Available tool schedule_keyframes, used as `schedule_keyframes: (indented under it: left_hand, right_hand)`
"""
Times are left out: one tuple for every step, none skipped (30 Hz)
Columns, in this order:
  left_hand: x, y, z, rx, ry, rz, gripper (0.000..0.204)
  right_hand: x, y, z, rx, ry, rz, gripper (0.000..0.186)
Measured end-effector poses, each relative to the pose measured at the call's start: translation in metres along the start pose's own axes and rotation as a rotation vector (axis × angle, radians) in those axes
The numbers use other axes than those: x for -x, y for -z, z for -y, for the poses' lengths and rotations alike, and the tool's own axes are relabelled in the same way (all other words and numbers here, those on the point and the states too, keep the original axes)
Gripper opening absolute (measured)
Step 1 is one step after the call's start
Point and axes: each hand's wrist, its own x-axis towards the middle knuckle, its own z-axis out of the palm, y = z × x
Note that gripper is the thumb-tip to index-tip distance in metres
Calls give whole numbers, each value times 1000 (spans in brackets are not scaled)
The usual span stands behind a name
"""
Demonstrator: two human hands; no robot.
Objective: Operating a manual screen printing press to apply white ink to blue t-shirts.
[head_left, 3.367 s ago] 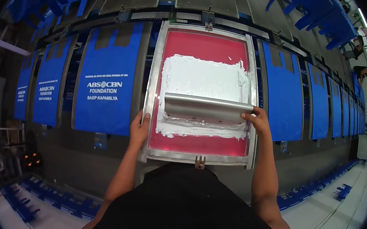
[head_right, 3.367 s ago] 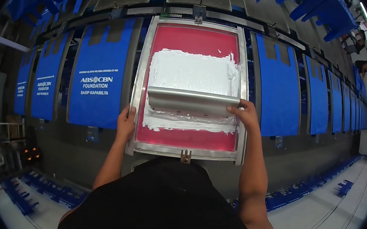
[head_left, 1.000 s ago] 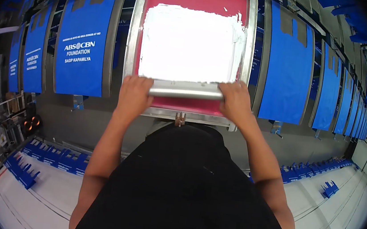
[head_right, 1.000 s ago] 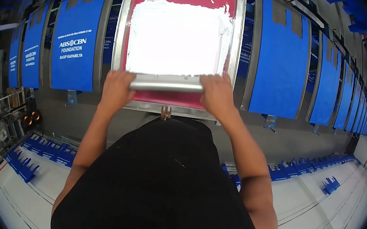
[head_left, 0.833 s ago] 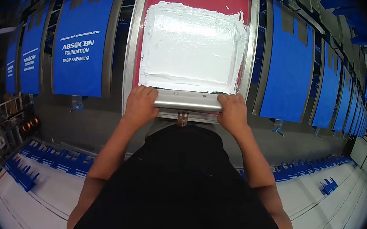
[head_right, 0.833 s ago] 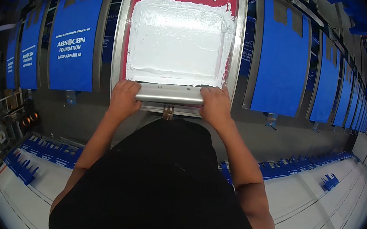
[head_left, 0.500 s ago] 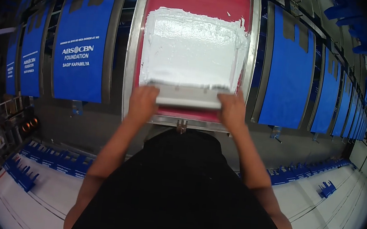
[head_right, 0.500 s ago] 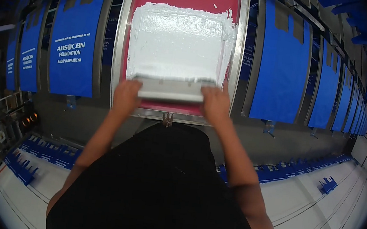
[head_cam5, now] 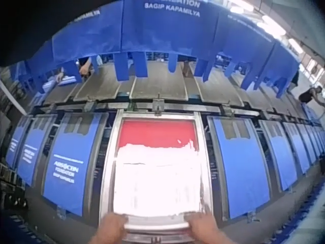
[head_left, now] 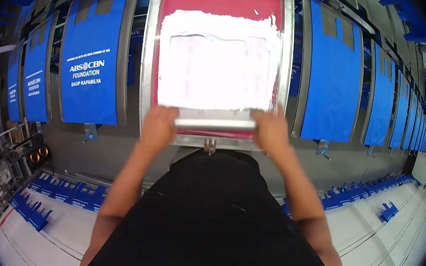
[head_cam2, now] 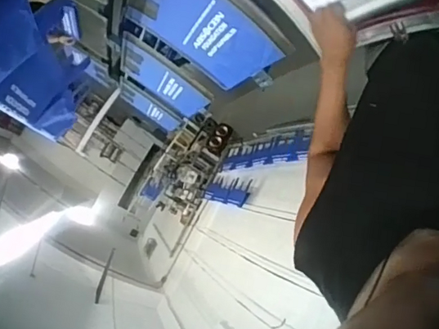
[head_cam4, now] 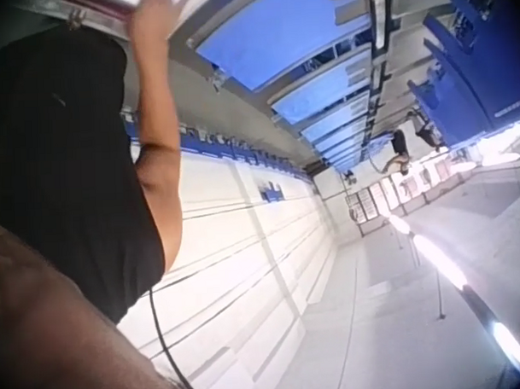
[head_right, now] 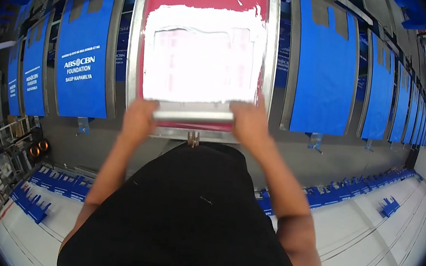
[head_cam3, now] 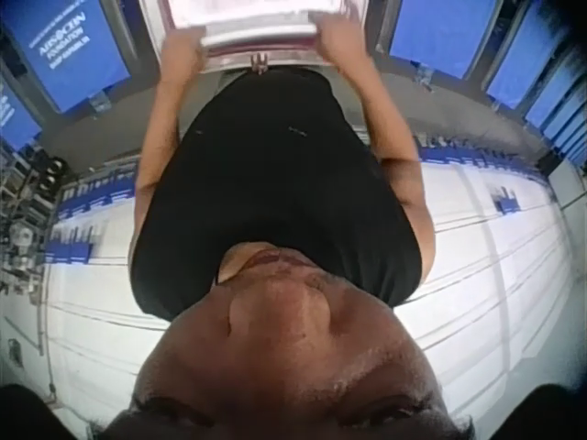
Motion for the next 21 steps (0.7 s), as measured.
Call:
schedule_keyframes:
  left_hand:
    - [5, -9, -3, -1, 3, -6, 34]
    - [7, -16, -6, 23, -2, -3, 33]
    - [9, -17, -8, 53, -12, 7, 33]
    - [-13, -17, 4, 29, -27, -47, 34]
    - [-54, -5, 2, -3, 33, -10, 33]
    - [-90, -3, 12, -36, 15, -38, 31]
    - [-121, 4, 21, -50, 93, -13, 25]
    - [-154, 6, 39, -75, 61, -126, 24]
    - [-186, 23, 41, -76, 42, -97, 26]
    - [-204, 38, 43, -99, 56, -29, 28]
    - [-207, 46, 45, -92, 58, -15, 29]
    - [-207, 51, 49, -88, 61, -7, 31]
    - [-184, 51, 50, -83, 96, -1, 32]
    - [-153, 43, 41, -67, 108, 13, 33]
    - [-118, 38, 30, -43, 114, 87, 34]
    - [-76, 30, 19, -1, 164, 125, 36]
    - [-38, 19, 5, 19, 69, 75, 37]
    - [-8, 0, 2, 25, -6, 21, 36]
    - [11, -19, -2, 25, -91, -89, 36]
    - [5, -20, 0, 24, -86, -90, 36]
    - [-10, -21, 6, -6, -50, -98, 35]
  right_hand:
    - [22, -27, 6, -34, -13, -81, 38]
    - [16, -27, 3, -35, -4, -81, 38]
    - [8, -21, -2, -18, -5, -67, 39]
    - [-4, -18, -9, 1, 2, -54, 40]
    - [-29, -27, -32, 45, 58, -258, 42]
    - [-58, -23, -45, 80, 13, -228, 44]
    - [-91, -2, -47, 119, -60, -87, 45]
    - [-126, 12, -59, 236, -64, -77, 40]
    - [-153, 27, -72, 224, -33, -143, 39]
    - [-173, 41, -80, 134, 4, -198, 37]
    - [-184, 61, -71, 101, -59, -98, 39]
    - [-184, 64, -64, 150, -42, -65, 39]
    - [-166, 64, -49, 136, -27, -47, 42]
    - [-128, 63, -37, 125, -40, -26, 44]
    - [-98, 54, -30, 131, -59, 121, 48]
    - [-65, 44, -16, 105, -27, 167, 49]
    - [-30, 28, -6, 82, -22, 111, 47]
    - [-2, 2, -3, 54, -14, 46, 42]
    - [15, -20, 2, -29, -34, -25, 37]
    - [9, -20, 0, -29, -30, -23, 37]
    - [-5, -16, -5, -17, -15, -44, 35]
